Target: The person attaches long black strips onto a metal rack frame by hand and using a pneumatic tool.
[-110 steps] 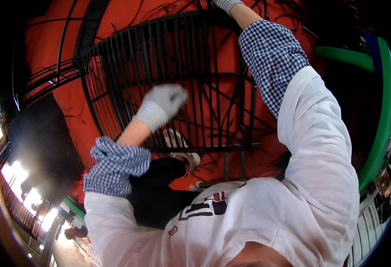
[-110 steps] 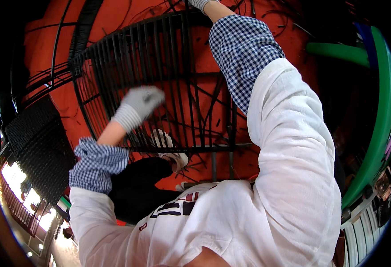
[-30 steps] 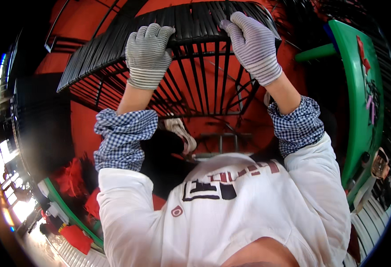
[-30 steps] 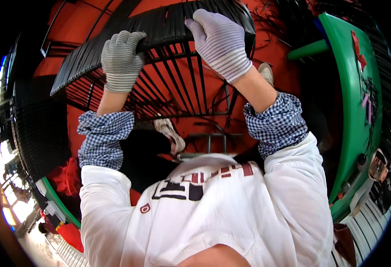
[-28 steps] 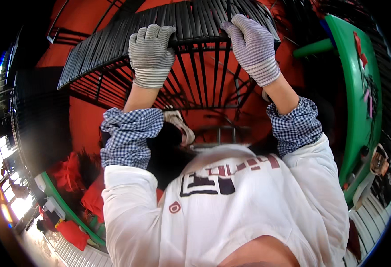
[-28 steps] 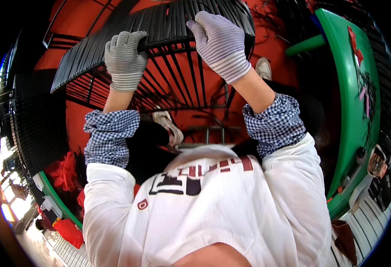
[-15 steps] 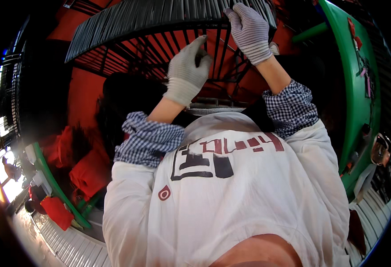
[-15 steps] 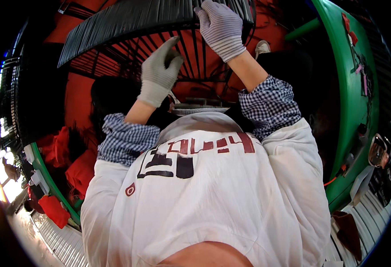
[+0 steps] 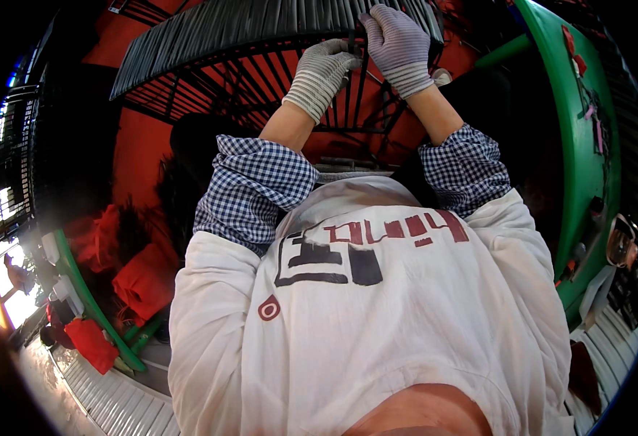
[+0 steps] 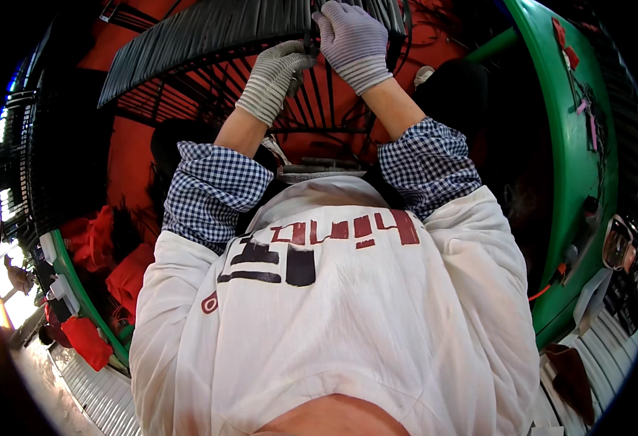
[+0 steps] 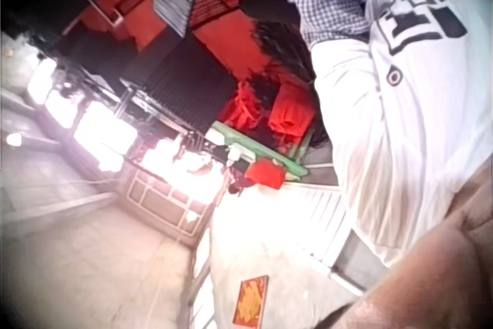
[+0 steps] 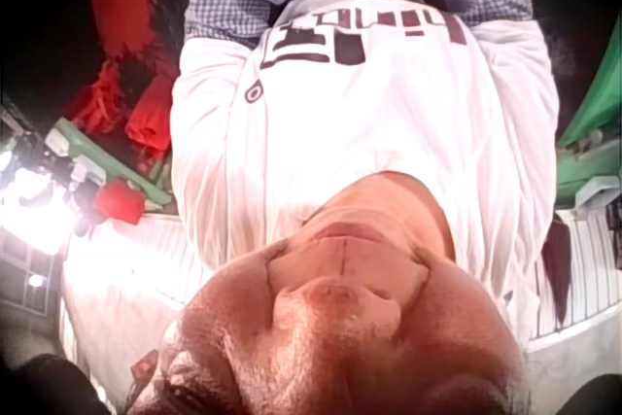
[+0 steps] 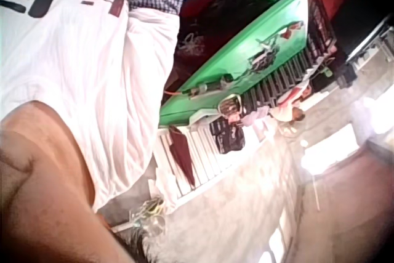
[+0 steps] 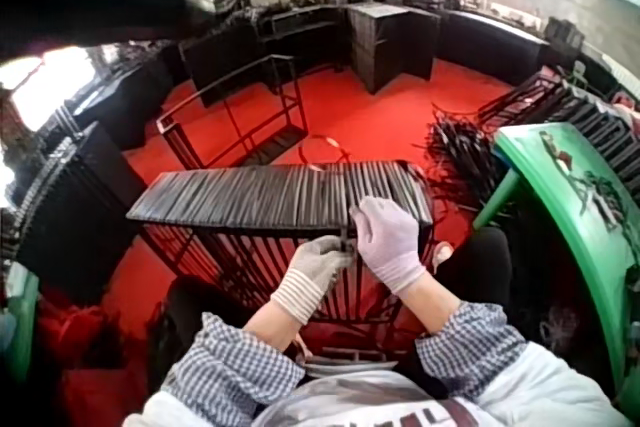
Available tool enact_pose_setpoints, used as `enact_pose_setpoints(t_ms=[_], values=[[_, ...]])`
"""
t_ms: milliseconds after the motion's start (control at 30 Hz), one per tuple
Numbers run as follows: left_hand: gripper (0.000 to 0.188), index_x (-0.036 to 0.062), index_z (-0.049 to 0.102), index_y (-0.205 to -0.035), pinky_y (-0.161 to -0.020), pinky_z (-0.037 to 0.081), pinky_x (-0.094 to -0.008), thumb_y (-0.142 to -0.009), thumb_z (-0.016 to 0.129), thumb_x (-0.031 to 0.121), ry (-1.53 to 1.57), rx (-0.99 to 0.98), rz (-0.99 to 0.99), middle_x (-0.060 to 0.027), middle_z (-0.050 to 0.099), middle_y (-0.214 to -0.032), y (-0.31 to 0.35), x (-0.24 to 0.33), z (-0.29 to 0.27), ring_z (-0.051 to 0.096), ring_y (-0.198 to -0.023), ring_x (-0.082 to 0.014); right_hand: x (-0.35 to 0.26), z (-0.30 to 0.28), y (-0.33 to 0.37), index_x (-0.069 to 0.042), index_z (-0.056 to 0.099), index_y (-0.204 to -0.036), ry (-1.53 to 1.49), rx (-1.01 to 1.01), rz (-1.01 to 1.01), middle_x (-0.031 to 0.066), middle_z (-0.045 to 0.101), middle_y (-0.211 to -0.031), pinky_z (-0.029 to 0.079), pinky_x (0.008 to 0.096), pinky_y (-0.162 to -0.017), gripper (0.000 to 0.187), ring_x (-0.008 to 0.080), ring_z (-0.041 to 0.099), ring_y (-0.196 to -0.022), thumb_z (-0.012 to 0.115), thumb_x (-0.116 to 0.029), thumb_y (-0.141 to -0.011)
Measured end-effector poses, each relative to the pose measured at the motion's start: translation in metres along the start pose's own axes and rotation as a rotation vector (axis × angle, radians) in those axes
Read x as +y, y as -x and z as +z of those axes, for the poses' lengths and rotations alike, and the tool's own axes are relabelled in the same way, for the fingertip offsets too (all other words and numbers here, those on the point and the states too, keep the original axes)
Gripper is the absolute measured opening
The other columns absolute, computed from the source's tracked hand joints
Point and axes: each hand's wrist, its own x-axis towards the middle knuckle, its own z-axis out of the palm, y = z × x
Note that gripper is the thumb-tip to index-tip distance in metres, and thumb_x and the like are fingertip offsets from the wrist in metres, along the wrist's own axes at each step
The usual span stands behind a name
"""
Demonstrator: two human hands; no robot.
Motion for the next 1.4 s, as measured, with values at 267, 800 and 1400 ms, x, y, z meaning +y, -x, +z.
enact_pose_setpoints(t_ms=[267, 800, 1400], values=[[0.035, 0.0013, 0.066, -0.121, -0.037, 0.038, -0.0238, -0.088, 0.070, 0.010, 0.246, -0.027, -0.063, -0.0009, 0.060, -0.066, -0.018, 0.003, 0.003, 0.049, -0.043, -0.0070, 0.019, 0.011, 0.007, -0.007, 0.060, -0.081, -0.020, 0.015, 0.031, 0.0114, 0.063, -0.078, 0.051, 0.0425, -0.066, 0.009, 0.0321, 0.063, -0.076, 0.061, -0.013, -0.087], [0.023, 0.0008, 0.062, -0.113, -0.035, 0.028, -0.0230, -0.091, 0.061, 0.006, 0.468, -0.059, 0.177, 0.0053, 0.046, -0.055, -0.178, 0.033, -0.015, 0.035, -0.036, -0.0055, 0.151, 0.105, -0.080, -0.006, 0.060, -0.082, -0.030, 0.133, -0.111, 0.0101, 0.062, -0.076, 0.051, 0.0395, -0.062, 0.013, 0.0289, 0.062, -0.072, 0.062, -0.015, -0.092], [0.053, 0.0055, 0.057, -0.137, -0.042, 0.039, -0.0230, -0.088, 0.074, 0.012, -0.041, 0.219, 0.209, 0.0015, 0.054, -0.064, -0.176, 0.027, 0.006, 0.048, -0.049, -0.0055, 0.152, 0.101, -0.083, -0.006, 0.063, -0.085, -0.007, 0.108, -0.125, 0.0110, 0.065, -0.081, 0.052, 0.0409, -0.067, 0.010, 0.0311, 0.064, -0.079, 0.061, -0.015, -0.090]])
